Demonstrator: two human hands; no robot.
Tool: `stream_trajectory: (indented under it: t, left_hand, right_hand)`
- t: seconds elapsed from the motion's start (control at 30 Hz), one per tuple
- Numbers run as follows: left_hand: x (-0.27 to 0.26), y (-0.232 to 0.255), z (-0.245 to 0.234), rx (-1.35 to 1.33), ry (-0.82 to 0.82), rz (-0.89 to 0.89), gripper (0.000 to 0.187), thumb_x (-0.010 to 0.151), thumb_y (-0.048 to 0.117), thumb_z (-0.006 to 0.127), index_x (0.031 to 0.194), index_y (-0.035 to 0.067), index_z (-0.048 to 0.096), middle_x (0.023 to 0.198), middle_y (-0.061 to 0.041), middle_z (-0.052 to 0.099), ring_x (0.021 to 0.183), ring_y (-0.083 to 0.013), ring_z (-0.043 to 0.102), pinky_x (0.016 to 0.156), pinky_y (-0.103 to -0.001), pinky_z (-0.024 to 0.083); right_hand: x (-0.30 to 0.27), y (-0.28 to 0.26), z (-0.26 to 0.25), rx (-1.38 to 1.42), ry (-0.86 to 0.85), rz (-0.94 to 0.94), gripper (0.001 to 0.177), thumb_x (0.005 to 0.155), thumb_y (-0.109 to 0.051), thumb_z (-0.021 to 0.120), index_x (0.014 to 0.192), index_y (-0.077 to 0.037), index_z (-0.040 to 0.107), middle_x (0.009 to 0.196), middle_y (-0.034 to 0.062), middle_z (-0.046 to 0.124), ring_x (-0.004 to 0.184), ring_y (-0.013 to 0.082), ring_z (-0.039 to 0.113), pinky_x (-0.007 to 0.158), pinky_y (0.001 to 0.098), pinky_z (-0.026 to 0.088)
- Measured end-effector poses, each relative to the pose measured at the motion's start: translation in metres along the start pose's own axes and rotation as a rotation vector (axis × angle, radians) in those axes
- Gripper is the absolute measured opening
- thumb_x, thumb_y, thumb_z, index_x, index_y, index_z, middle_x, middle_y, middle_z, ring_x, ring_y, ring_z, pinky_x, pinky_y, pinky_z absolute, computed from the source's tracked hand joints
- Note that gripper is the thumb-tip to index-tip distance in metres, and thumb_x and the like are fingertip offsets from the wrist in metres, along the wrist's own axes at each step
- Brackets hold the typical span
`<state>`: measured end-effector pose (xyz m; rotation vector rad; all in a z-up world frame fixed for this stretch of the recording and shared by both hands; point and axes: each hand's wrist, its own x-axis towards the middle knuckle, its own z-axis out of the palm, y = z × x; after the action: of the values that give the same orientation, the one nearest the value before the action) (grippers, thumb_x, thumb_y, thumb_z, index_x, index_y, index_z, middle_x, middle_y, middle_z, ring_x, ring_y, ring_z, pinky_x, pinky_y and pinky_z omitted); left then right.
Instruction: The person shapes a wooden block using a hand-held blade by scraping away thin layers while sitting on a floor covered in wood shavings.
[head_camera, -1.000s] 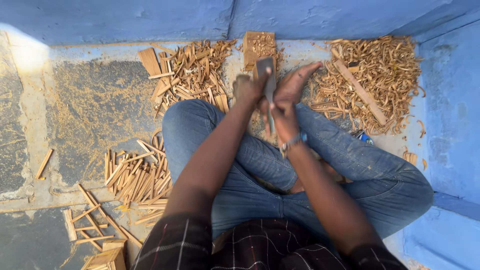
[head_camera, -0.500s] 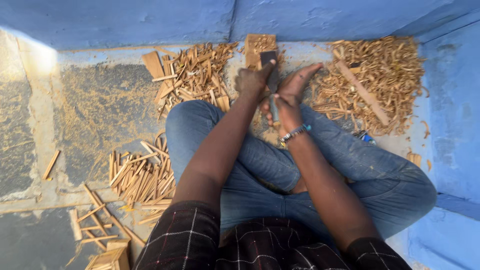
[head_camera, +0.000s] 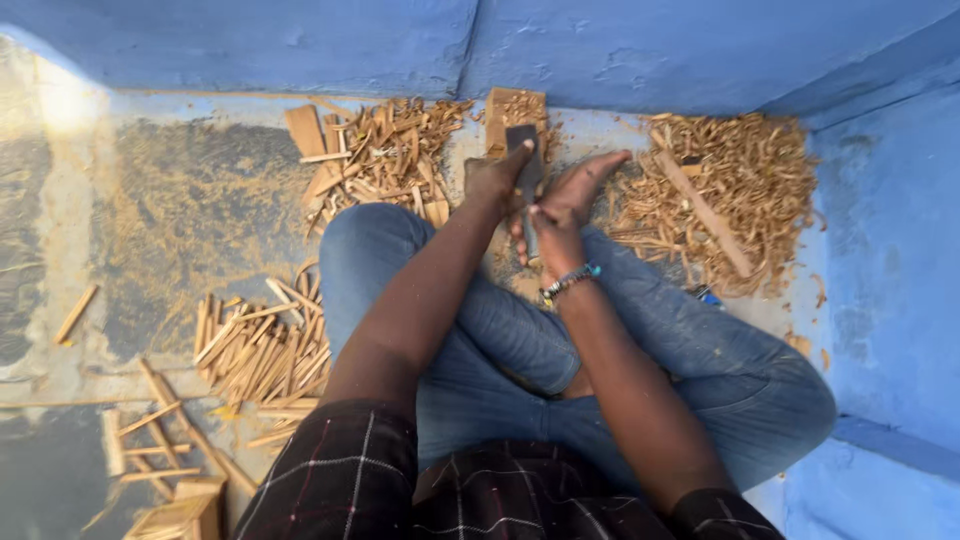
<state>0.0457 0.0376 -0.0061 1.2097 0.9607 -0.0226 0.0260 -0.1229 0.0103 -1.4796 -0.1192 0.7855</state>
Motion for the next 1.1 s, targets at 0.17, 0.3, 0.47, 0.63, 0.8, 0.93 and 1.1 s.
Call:
stream_trajectory:
  t: [0.17, 0.3, 0.47, 0.63, 0.8, 0.93, 1.1]
  left_hand:
    - [-0.002, -0.083, 0.002, 0.126, 0.086, 0.036, 0.093, 0.067, 0.062, 0.086, 0.110, -0.015, 0.057, 0.094, -0.024, 0.072, 0.079, -0.0289, 0.074, 0.069, -0.041, 0.061]
    - [0.035, -0.080, 0.009, 0.113, 0.052, 0.205, 0.082, 0.077, 0.063, 0.086, 0.114, -0.008, 0.067, 0.097, -0.020, 0.071, 0.082, -0.0245, 0.070, 0.074, -0.040, 0.058]
    - [0.046, -0.049, -0.002, -0.167, 0.022, -0.188, 0.083, 0.075, 0.057, 0.088, 0.111, -0.015, 0.067, 0.092, -0.022, 0.074, 0.060, -0.0213, 0.065, 0.051, -0.037, 0.052]
    - [0.038, -0.091, 0.001, -0.250, -0.015, 0.001, 0.075, 0.069, 0.045, 0.088, 0.115, -0.010, 0.066, 0.093, -0.017, 0.074, 0.063, -0.0211, 0.065, 0.048, -0.039, 0.050]
    - [0.055, -0.077, 0.005, -0.254, 0.144, -0.064, 0.074, 0.078, 0.047, 0.088, 0.105, -0.015, 0.060, 0.095, -0.028, 0.075, 0.067, -0.0290, 0.071, 0.055, -0.044, 0.058]
    - [0.015, -0.074, -0.009, 0.113, 0.041, 0.030, 0.078, 0.082, 0.064, 0.079, 0.094, -0.013, 0.073, 0.088, -0.025, 0.076, 0.071, -0.0272, 0.071, 0.067, -0.041, 0.056]
    - [0.020, -0.056, 0.000, 0.263, 0.008, 0.021, 0.073, 0.083, 0.069, 0.073, 0.095, -0.003, 0.077, 0.083, -0.018, 0.074, 0.075, -0.0252, 0.071, 0.075, -0.042, 0.057]
  right_hand:
    - [-0.067, 0.028, -0.002, -0.157, 0.250, 0.089, 0.030, 0.101, -0.022, 0.060, 0.120, -0.008, 0.041, 0.080, 0.0119, 0.067, 0.048, 0.0169, 0.058, 0.036, 0.0303, 0.046]
    - [-0.016, 0.013, -0.003, -0.063, 0.107, 0.025, 0.035, 0.098, -0.017, 0.060, 0.128, -0.011, 0.044, 0.085, 0.0107, 0.067, 0.054, 0.0139, 0.063, 0.038, 0.0294, 0.049]
    - [-0.005, -0.012, 0.015, -0.218, 0.248, 0.037, 0.029, 0.103, -0.016, 0.062, 0.123, -0.011, 0.041, 0.085, 0.0106, 0.065, 0.051, 0.0123, 0.060, 0.040, 0.0270, 0.047]
    - [-0.056, 0.016, 0.018, -0.399, 0.274, 0.037, 0.029, 0.096, -0.007, 0.056, 0.113, -0.015, 0.034, 0.082, 0.0062, 0.065, 0.048, 0.0132, 0.055, 0.038, 0.0275, 0.042]
    - [-0.023, 0.005, 0.023, -0.495, 0.178, -0.106, 0.025, 0.101, -0.007, 0.058, 0.117, -0.013, 0.039, 0.086, 0.0064, 0.063, 0.056, 0.0098, 0.060, 0.045, 0.0256, 0.049]
    - [-0.067, -0.007, 0.032, -0.368, 0.147, -0.042, 0.023, 0.098, -0.007, 0.056, 0.115, -0.011, 0.041, 0.082, 0.0061, 0.059, 0.050, 0.0094, 0.055, 0.040, 0.0265, 0.045]
    - [-0.052, -0.006, 0.017, -0.358, 0.113, -0.178, 0.018, 0.102, -0.006, 0.055, 0.114, -0.012, 0.043, 0.080, 0.0068, 0.056, 0.050, 0.0094, 0.052, 0.041, 0.0254, 0.044]
